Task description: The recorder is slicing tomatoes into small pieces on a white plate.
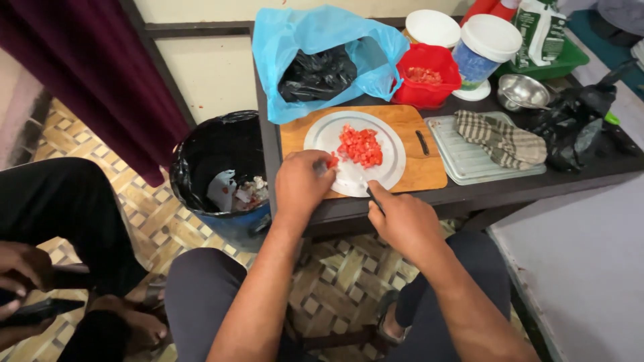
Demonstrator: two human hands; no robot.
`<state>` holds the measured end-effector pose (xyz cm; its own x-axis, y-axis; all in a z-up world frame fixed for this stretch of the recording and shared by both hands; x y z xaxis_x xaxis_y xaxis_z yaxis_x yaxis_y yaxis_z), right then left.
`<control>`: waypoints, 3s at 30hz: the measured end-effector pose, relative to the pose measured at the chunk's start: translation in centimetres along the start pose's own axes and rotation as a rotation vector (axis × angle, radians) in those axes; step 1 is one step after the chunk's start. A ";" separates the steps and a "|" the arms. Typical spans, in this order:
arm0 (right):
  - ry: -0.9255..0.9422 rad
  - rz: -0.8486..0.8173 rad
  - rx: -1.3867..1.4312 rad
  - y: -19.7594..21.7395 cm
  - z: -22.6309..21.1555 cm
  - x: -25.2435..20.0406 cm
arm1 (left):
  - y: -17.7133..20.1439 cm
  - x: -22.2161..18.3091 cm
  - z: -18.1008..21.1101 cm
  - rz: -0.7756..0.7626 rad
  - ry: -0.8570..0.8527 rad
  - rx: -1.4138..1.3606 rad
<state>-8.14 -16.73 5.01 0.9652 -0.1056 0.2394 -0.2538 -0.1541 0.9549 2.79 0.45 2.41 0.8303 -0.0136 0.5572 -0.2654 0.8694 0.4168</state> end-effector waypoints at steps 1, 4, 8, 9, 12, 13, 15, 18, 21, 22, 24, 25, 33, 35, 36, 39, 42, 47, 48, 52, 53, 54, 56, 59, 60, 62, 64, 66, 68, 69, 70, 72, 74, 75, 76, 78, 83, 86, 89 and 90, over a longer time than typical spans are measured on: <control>0.006 0.000 0.004 0.0 -0.3 -0.1 | -0.1 0.0 -0.4 0.005 0.001 0.006; 0.010 0.029 0.045 0.0 -0.8 -0.3 | -0.5 -0.1 -1.0 -0.022 -0.008 0.006; 0.036 -0.007 0.036 -0.3 -1.3 -0.3 | -0.8 0.0 -0.7 -0.028 -0.014 0.010; 0.040 -0.004 0.036 -0.3 -1.5 -0.2 | -0.8 0.1 -0.8 -0.025 -0.018 0.018; 0.051 -0.017 0.061 -0.8 -1.3 0.4 | -0.1 0.1 0.1 -0.022 0.006 0.010; 0.054 -0.018 0.062 -0.7 -1.6 0.7 | -0.1 0.0 0.0 -0.019 0.008 0.011; 0.089 -0.043 0.088 -0.3 -2.1 1.4 | -0.2 0.0 0.0 -0.024 0.011 0.014; 0.120 -0.037 0.088 -1.5 -1.8 2.6 | -0.6 0.0 -0.1 0.003 -0.006 0.030; 0.174 -0.039 0.094 -1.5 -1.7 2.0 | -0.6 0.0 -0.1 -0.027 0.024 0.063; 0.171 -0.039 0.094 -1.3 -1.4 1.1 | -0.6 -0.1 0.0 -0.029 0.023 0.062; 0.177 -0.016 0.042 -0.7 -1.0 -0.4 | -0.5 0.0 0.1 -0.024 0.039 0.073; 0.176 -0.012 0.042 -0.1 -1.1 -0.9 | -0.6 0.1 0.1 -0.024 0.036 0.073; 0.036 -0.017 0.008 0.2 0.4 -1.3 | 0.1 0.3 0.6 -0.059 0.060 0.024; 0.020 -0.013 0.011 0.4 0.4 -1.0 | 0.0 0.1 0.2 -0.063 0.018 0.005; 0.005 -0.013 0.017 0.3 0.3 -0.9 | 0.0 0.0 0.0 -0.068 -0.022 -0.011; 0.022 -0.003 0.034 0.7 -0.7 -0.7 | -0.8 -0.2 -1.5 -0.029 -0.045 -0.005; 0.038 -0.008 0.049 0.2 -0.8 -0.5 | -0.3 -0.1 -0.6 -0.030 -0.028 -0.021; 0.055 -0.005 0.063 0.1 -0.9 -0.2 | -0.8 -0.1 -0.7 -0.002 0.004 0.003; 0.059 -0.012 0.057 -0.1 -0.8 -0.2 | -0.7 -0.2 -0.4 0.002 0.000 0.002; 0.062 -0.017 0.068 -0.1 -0.9 -0.2 | -0.5 0.0 -0.2 -0.004 0.007 0.011; 0.065 -0.009 0.075 -0.1 -0.9 -0.2 | -0.4 0.0 -0.2 -0.008 0.015 0.028; 0.067 0.000 0.080 -0.1 -0.9 -0.2 | -0.5 0.0 -0.1 -0.012 0.023 0.043; 0.051 -0.026 0.077 -0.1 -0.9 -0.2 | -0.3 -0.1 0.1 -0.005 0.008 0.039; 0.045 -0.039 0.100 0.1 -0.9 -0.1 | -0.4 0.0 0.2 0.013 -0.010 0.037; 0.054 -0.031 0.124 0.2 -0.9 -0.2 | -0.4 0.0 0.2 0.019 -0.007 0.038; 0.069 -0.031 0.130 -0.2 -0.6 -0.1 | -0.5 0.1 0.2 0.012 0.001 0.051; 0.085 -0.030 0.135 0.0 -0.9 0.2 | -0.4 0.4 0.4 0.007 0.008 0.063; 0.026 -0.114 0.101 0.5 -1.3 0.4 | -0.3 0.5 0.5 -0.070 0.043 0.126; 0.047 -0.126 0.081 0.3 -1.4 0.6 | -0.7 0.5 0.1 -0.060 0.015 0.125; 0.066 -0.138 0.064 0.2 -1.5 0.7 | -0.9 0.5 0.0 -0.051 -0.013 0.125; 0.067 -0.139 0.062 0.2 -1.5 0.9 | -1.0 0.5 0.1 -0.050 -0.012 0.123; 0.044 -0.129 0.090 0.2 -1.7 1.3 | -1.0 0.5 0.1 -0.055 -0.010 0.147; 0.069 -0.099 0.129 -0.6 -1.2 1.6 | -0.9 0.4 0.3 -0.039 -0.005 0.158; 0.090 -0.068 0.169 -1.0 -0.9 1.8 | -0.9 0.4 0.5 -0.026 -0.001 0.168; 0.092 -0.067 0.170 -1.0 -1.2 1.9 | -0.9 0.3 0.4 -0.024 -0.001 0.169; 0.060 -0.107 0.115 -1.0 -1.3 2.0 | -1.1 0.2 0.1 -0.010 0.057 0.177; 0.070 -0.116 0.065 -0.3 -1.1 0.1 | -1.3 0.2 0.2 0.035 0.041 0.169; 0.021 -0.155 0.008 0.9 -1.0 -1.5 | -1.6 0.4 0.3 0.055 -0.013 0.166; -0.024 -0.169 -0.005 1.2 -0.4 -2.2 | -1.8 1.0 0.5 0.017 -0.015 0.147; -0.036 -0.165 -0.002 1.2 -0.1 -2.3 | -2.0 1.2 0.6 -0.017 0.013 0.129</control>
<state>-10.63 -16.60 5.63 0.9908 -0.1143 0.0728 -0.0917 -0.1699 0.9812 4.03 -1.59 2.72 0.8414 -0.0207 0.5400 -0.3113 0.7981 0.5158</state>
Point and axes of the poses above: each hand's wrist, its own x-axis towards the middle knuckle, its own y-axis out of the back of the hand, z = x × y, the point moved 4 cm from there along x, towards the middle knuckle, and after that the axes turned 7 degrees about z, right-handed, at the moved point
